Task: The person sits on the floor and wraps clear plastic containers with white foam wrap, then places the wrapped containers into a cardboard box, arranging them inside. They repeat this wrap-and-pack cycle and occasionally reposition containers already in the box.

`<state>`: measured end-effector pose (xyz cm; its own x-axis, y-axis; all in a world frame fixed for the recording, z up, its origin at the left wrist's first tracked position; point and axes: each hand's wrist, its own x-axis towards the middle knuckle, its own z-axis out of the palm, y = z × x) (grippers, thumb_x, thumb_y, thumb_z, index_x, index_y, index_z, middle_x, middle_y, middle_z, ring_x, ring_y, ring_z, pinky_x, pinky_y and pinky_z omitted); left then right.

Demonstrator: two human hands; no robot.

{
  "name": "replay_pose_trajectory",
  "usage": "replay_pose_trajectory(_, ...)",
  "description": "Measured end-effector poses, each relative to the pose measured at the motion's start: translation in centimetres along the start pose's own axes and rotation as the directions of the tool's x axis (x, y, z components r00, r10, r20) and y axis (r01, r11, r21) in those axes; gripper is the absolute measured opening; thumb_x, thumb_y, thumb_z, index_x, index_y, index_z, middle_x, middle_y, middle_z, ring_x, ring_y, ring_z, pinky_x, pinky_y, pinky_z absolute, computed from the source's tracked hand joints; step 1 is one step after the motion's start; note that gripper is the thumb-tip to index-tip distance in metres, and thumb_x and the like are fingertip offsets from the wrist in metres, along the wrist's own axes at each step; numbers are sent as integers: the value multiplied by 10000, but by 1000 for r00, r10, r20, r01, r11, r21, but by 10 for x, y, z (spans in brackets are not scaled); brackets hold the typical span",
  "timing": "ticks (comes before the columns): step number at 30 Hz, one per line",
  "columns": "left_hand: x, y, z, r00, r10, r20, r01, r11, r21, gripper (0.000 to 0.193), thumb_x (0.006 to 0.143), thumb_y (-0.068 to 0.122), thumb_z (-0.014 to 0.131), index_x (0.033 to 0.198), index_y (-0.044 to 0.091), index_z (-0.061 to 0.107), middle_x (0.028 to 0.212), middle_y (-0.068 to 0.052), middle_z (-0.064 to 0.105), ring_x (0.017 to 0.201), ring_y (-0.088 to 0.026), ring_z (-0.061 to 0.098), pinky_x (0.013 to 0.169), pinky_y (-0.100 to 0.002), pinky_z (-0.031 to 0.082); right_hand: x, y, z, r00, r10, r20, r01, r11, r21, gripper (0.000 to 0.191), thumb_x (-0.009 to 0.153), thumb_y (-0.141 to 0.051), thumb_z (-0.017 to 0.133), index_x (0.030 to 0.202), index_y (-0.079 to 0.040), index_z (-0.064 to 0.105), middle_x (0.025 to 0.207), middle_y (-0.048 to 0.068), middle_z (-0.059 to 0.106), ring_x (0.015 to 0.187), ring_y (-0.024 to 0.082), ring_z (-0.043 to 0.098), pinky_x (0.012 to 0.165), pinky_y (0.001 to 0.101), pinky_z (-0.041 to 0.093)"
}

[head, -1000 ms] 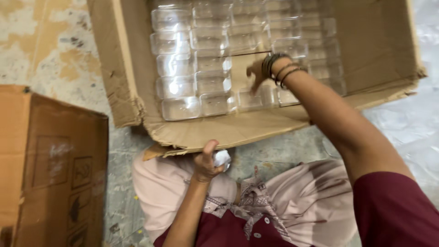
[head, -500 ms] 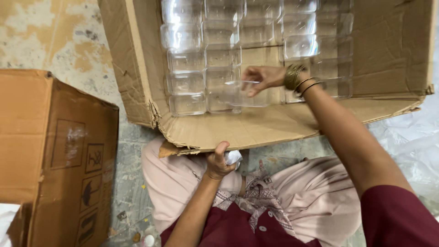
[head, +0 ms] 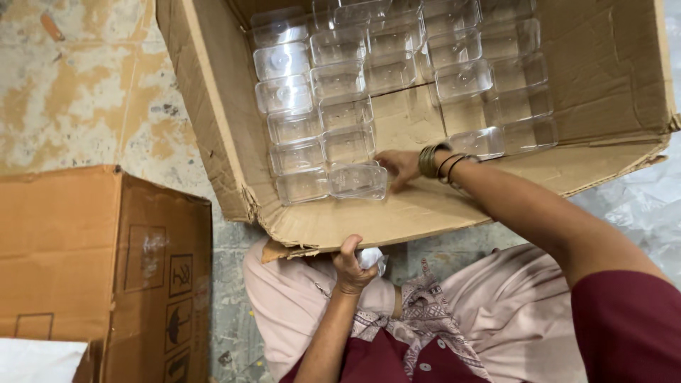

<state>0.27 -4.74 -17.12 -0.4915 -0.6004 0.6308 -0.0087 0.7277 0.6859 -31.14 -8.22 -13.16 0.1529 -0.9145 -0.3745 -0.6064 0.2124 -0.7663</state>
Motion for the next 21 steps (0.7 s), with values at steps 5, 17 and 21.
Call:
replay_pose_trajectory(5,-4,-1,-1,1000,0,-8,0,1000,7,751,701,289,901,1282,95,466,1030,-139,677,805,-312,732,696,-374,596,6,-17,35,962,-112,-249,41,961,-275,1028,587,-346,938,1400,6,416,1302,249,521,1173,400,577,980,429,511)
replay_pose_trajectory(17,6,2,-5,998,67,-8,-67,997,49,758,699,265,878,1304,82,460,1089,-157,665,873,-344,731,748,-387,611,0,-18,-10,992,-47,-121,4,941,-338,852,660,-433,846,1399,-135,543,991,168,773,912,309,747,860,400,595)
replay_pose_trajectory(21,11,2,-5,999,32,1,-32,997,64,747,677,218,849,1309,82,474,1118,-162,677,867,-345,728,738,-392,603,-27,-31,-42,951,-275,-142,221,924,-312,766,697,-396,885,1342,-108,589,1118,170,759,954,282,739,855,405,593)
